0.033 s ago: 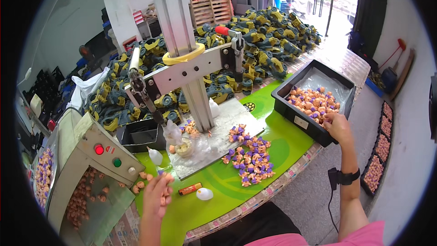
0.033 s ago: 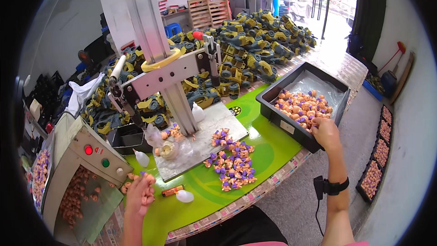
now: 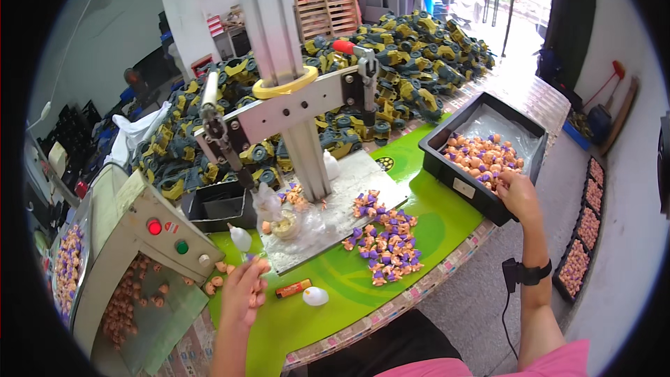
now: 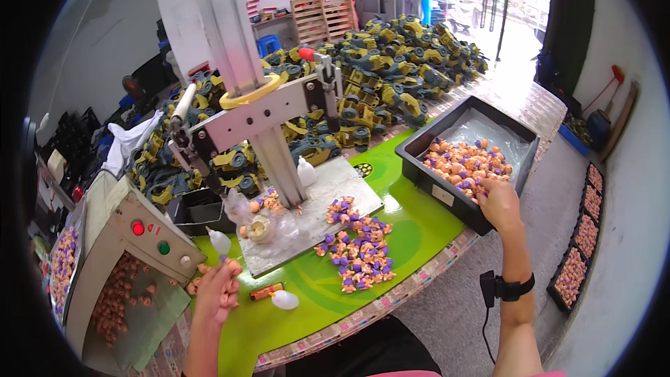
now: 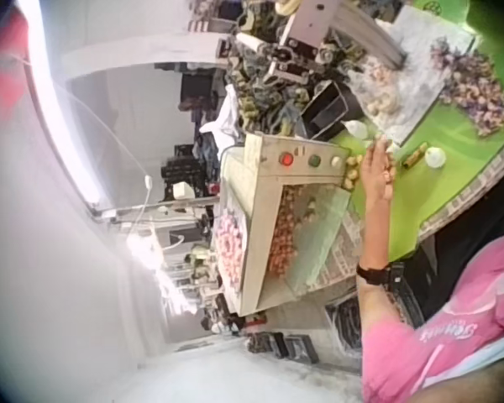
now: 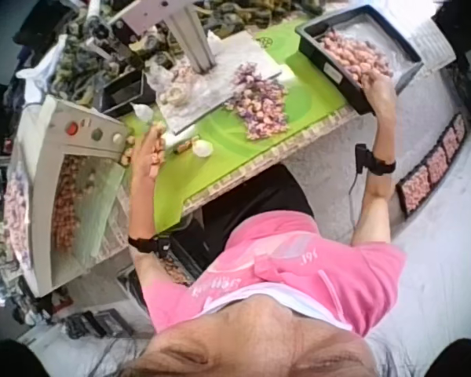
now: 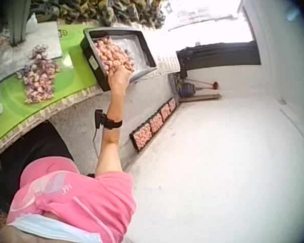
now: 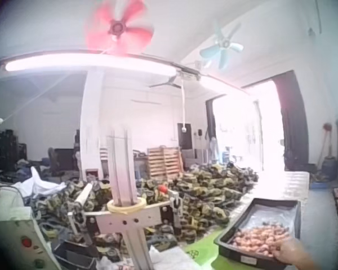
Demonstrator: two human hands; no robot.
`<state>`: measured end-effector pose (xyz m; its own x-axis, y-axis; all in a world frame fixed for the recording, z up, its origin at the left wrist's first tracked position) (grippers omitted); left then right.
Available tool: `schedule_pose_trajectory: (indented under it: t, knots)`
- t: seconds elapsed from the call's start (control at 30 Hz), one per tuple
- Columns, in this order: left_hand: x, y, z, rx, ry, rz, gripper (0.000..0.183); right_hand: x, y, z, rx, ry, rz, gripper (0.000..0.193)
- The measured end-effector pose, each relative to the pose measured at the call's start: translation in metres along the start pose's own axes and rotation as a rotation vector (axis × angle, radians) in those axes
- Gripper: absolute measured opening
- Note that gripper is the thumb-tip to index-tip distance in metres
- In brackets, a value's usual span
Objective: Applying glue to small toy components and using a manual pressing machine to assemble them.
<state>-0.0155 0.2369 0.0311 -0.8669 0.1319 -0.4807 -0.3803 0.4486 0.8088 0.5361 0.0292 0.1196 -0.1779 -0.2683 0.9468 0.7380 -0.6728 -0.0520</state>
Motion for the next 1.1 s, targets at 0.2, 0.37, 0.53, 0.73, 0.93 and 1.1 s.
schedule_pose_trajectory:
  t: [0.2, 0.37, 0.53, 0.73, 0.93, 1.1]
  knots:
    - [-0.04, -0.008, 0.065, -0.101, 0.016, 0.208, 0.021, 0.043, -0.118, -0.019, 0.372, 0.043, 0.26, 0.02]
    - [-0.032, 0.002, 0.101, -0.583, 0.052, 0.33, 0.027, 0.072, -0.212, -0.064, 0.667, -0.003, 0.411, 0.02]
    - [-0.053, 0.013, 0.086, -0.822, 0.013, 0.614, 0.026, 0.085, -0.272, -0.082, 0.814, -0.093, 0.47, 0.017]
    - [-0.071, 0.02, 0.066, -0.963, 0.014, 0.715, 0.026, 0.149, -0.334, -0.075, 0.966, 0.28, 0.662, 0.02]
    - [-0.067, 0.022, 0.07, -0.931, 0.005, 0.793, 0.025, 0.2, -0.415, -0.03, 0.811, 0.721, 0.71, 0.049]
    - [-0.078, 0.016, 0.077, -0.869, -0.034, 0.82, 0.023, 0.186, -0.449, 0.024, 0.649, -0.005, 1.044, 0.078]
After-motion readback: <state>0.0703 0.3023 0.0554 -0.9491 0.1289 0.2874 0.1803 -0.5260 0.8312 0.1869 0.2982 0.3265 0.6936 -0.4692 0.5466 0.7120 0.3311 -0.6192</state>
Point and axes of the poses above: each hand's wrist, its own z-axis towards the middle knuckle, its own x-axis out of the back of the hand, y = z × x, the point moved 9 cm from there along z, towards the middle knuckle, and after that the axes turned 15 degrees about -z, right-handed, at the moved point
